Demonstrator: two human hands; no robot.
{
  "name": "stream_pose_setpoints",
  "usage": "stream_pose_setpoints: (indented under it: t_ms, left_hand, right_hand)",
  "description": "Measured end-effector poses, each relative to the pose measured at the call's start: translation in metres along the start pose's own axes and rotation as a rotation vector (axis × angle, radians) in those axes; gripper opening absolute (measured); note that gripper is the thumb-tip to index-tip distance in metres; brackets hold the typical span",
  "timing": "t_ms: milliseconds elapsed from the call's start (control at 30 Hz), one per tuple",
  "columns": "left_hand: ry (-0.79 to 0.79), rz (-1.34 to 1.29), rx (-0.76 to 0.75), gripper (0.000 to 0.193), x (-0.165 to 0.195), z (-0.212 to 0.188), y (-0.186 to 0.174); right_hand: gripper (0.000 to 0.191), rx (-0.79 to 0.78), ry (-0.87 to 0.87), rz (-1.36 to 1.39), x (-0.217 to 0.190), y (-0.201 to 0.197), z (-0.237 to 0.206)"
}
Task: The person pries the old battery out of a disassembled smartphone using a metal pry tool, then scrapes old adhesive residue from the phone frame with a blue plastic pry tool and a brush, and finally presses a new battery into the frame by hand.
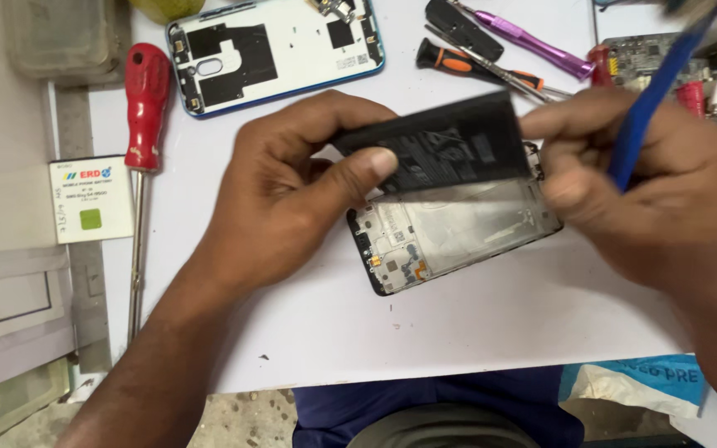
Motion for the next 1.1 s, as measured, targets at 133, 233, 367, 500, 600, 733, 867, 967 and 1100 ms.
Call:
stream_pose_setpoints:
  t_ms: [133,233,367,500,600,733,867,967,1100]
  left_hand:
    - [-0.043,-0.014,-0.048,0.031,0.001,-0.003,0.005]
    - [0.007,-0.089,-0.079,0.051,0.004,-0.004,0.005]
    - [0.001,-0.15,-0.123,0.063,0.003,-0.004,0.004]
    - [-0.028,-0.216,-0.14,0.065,0.0,-0.005,0.002]
    - [-0.004,-0.223,-0.111,0.059,-0.001,-0.005,0.001]
    - [-0.052,-0.248,-0.006,0.042,-0.004,-0.002,-0.001]
    - [-0.049,-0.16,0.049,0.027,-0.005,0.001,-0.002]
    - [-0.028,-0.152,0.042,0.026,-0.005,0.001,-0.004]
    - [-0.056,-0.206,0.019,0.029,-0.008,0.001,-0.007]
  right_hand:
    - [0.023,-0.014,0.097,-0.108,-0.001,0.006,-0.004]
    - [0.021,0.06,0.38,0.117,0.004,0.008,-0.001]
    - [0.02,0.06,0.542,0.262,0.005,0.011,0.004]
    - [0.019,0.053,0.583,0.33,0.004,0.015,0.007]
    - [0.021,0.052,0.607,0.341,0.005,0.018,0.008]
    - [0.02,0.065,0.555,0.269,0.006,0.017,0.008]
    - [0.02,0.05,0.502,0.248,0.008,0.018,0.008]
    - [0.02,0.056,0.492,0.26,0.008,0.018,0.009]
    - [0.02,0.071,0.515,0.278,0.007,0.017,0.009]
Point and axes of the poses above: each hand's wrist, its own z-axis towards the middle knuckle, its own y-axis out of the palm, x = y × z, the point moved 3 cm from there along z, towards the middle knuckle, and after that the axes turned 12 degrees about x, right-handed, at the moved point
